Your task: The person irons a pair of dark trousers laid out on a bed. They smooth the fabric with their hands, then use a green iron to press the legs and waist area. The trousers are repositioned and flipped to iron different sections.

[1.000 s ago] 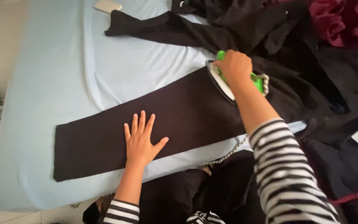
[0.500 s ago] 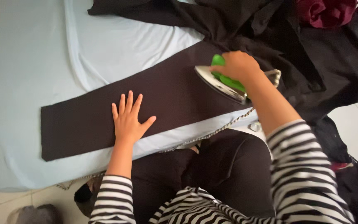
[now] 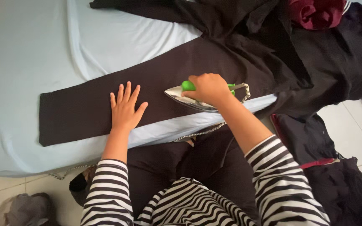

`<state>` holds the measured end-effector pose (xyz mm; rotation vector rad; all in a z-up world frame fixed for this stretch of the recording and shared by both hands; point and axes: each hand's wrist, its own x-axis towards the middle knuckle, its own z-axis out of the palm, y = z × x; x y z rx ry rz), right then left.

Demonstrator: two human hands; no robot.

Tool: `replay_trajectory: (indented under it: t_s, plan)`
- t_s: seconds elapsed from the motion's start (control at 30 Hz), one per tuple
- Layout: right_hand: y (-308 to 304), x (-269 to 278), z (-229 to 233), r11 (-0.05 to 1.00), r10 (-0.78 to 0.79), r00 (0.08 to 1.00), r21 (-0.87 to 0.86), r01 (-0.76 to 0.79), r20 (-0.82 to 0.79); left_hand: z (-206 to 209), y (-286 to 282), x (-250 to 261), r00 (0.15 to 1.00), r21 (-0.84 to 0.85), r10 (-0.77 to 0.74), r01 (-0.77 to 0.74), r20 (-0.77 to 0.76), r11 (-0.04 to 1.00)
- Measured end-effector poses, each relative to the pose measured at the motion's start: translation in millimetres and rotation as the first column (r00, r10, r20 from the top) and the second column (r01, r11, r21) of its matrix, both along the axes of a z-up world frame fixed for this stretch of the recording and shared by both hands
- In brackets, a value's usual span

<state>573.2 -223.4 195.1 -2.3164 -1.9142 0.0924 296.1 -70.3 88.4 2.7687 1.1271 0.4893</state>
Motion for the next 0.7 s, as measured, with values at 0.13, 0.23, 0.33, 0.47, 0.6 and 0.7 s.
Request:
replay_trajectory:
  t_s: [0.13,0.23,0.33,0.47,0.6,0.7]
  plan:
    - [-17,19,3,0.995,-0.069,0.997,-0.072,0.071,0.036,1,3,-14,0.999,-0.002,-0.032,0.032,-0.017,0.999]
    - [-35,50,9,0.981,-0.143,0.988,-0.122,0.150,0.065,3,13,-40,0.996,0.007,0.012,-0.011,-0.088,1.000]
    - [-52,64,6,0.989,-0.138,0.986,-0.039,0.142,0.095,3,26,-82,0.977,0.022,0.132,-0.130,-0.166,0.991]
    - [-39,43,5,0.997,-0.067,0.987,-0.016,0.070,0.145,7,44,-159,0.965,0.042,0.228,-0.225,-0.127,0.974]
    - [4,-21,13,0.976,0.096,0.985,-0.208,-0.064,0.146,6,56,-197,0.935,0.000,0.329,-0.332,-0.132,0.943]
    - [44,-86,7,0.948,0.227,0.973,-0.237,-0.212,0.038,3,61,-198,0.893,-0.039,0.391,-0.409,-0.223,0.912]
